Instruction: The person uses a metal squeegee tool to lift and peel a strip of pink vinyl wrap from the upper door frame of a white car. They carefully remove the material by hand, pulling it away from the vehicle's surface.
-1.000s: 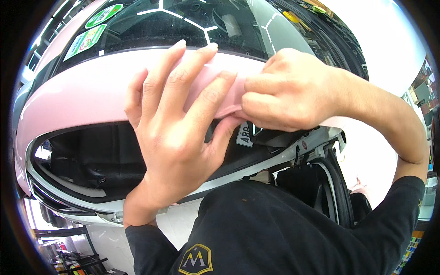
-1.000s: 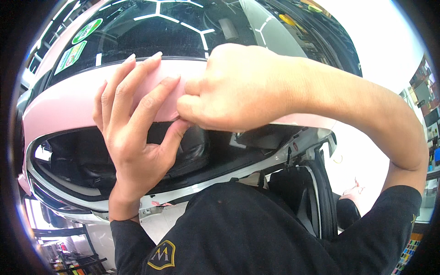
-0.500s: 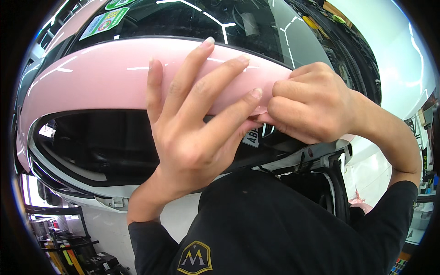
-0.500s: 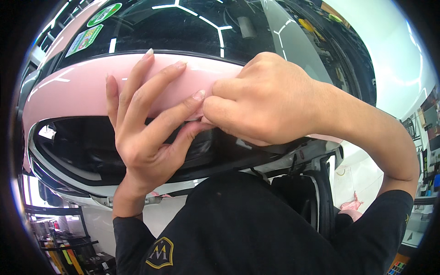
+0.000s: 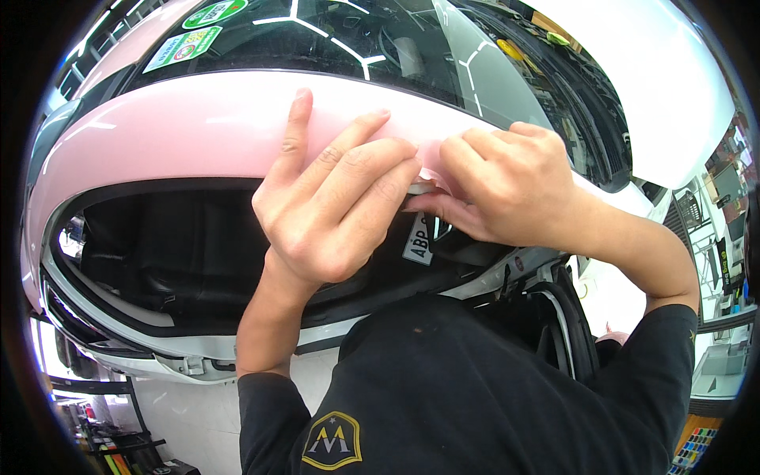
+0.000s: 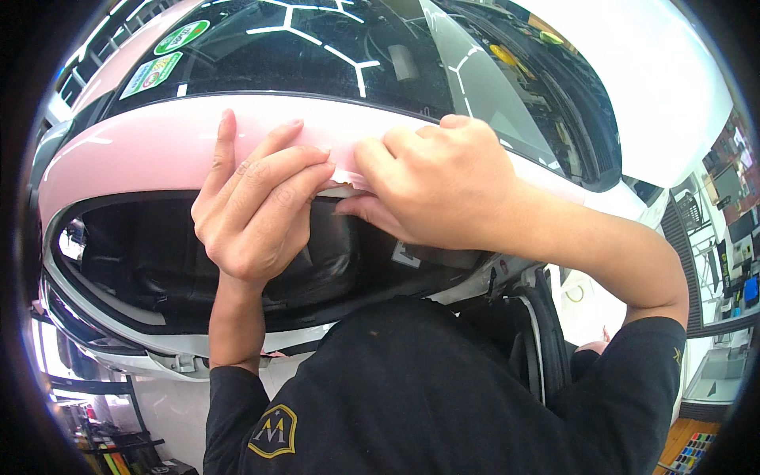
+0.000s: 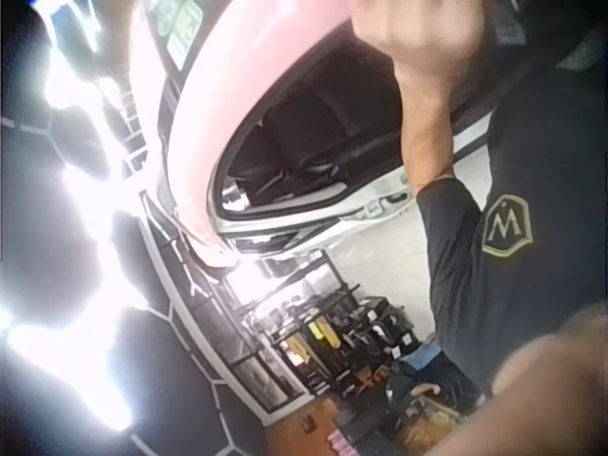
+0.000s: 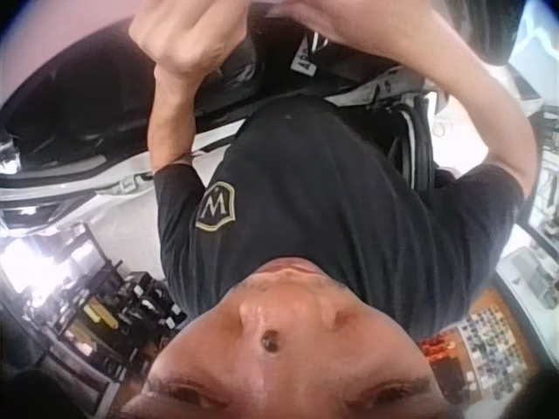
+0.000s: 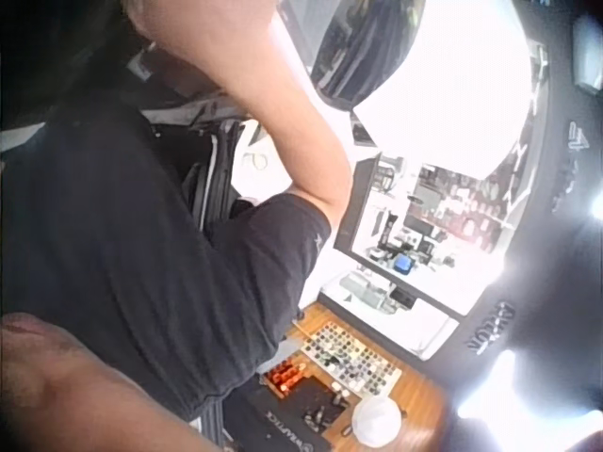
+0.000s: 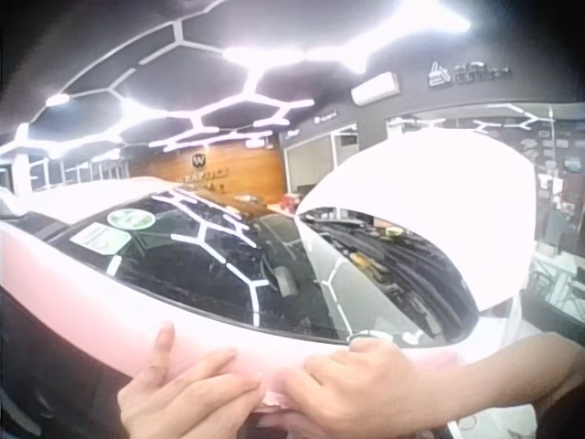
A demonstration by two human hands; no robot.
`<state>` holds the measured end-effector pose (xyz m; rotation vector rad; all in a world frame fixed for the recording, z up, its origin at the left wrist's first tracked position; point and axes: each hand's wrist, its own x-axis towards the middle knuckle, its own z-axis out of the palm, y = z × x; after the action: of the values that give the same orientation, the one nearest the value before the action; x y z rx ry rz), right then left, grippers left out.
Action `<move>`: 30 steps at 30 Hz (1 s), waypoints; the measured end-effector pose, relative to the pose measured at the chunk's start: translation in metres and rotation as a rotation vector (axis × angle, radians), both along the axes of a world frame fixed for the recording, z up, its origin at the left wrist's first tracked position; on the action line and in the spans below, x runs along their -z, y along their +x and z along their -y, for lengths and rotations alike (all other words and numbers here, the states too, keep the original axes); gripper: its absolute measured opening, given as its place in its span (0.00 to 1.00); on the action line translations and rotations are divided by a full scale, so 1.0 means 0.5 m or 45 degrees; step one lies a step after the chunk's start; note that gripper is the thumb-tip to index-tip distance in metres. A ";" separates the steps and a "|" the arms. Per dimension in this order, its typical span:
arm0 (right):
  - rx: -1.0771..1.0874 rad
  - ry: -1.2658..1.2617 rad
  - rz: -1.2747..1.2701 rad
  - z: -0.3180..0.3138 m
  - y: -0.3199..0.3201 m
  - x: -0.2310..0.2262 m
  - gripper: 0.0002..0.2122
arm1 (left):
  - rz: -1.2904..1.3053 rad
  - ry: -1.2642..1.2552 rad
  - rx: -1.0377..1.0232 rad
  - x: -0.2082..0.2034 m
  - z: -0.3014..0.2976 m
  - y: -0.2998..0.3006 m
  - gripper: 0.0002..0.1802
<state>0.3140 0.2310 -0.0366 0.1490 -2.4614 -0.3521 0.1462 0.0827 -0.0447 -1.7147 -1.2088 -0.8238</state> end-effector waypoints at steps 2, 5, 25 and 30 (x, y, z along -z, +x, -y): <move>-0.029 -0.029 -0.041 0.003 -0.009 -0.004 0.16 | -0.054 -0.002 0.012 -0.012 -0.003 -0.007 0.06; -0.027 -0.040 -0.024 -0.001 -0.020 -0.003 0.17 | -0.114 -0.115 0.027 -0.044 0.001 -0.012 0.06; -0.437 -0.095 -0.202 -0.044 -0.062 0.015 0.10 | 1.722 -0.418 0.312 0.081 0.053 0.058 0.16; -0.386 -0.042 -0.258 -0.043 -0.059 0.021 0.11 | 1.660 -0.278 0.357 0.105 0.034 0.068 0.17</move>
<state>0.2847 0.2525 -0.0473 0.4447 -2.2009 -0.1847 0.1799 0.0656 -0.0970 -1.4577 -1.9116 -2.2324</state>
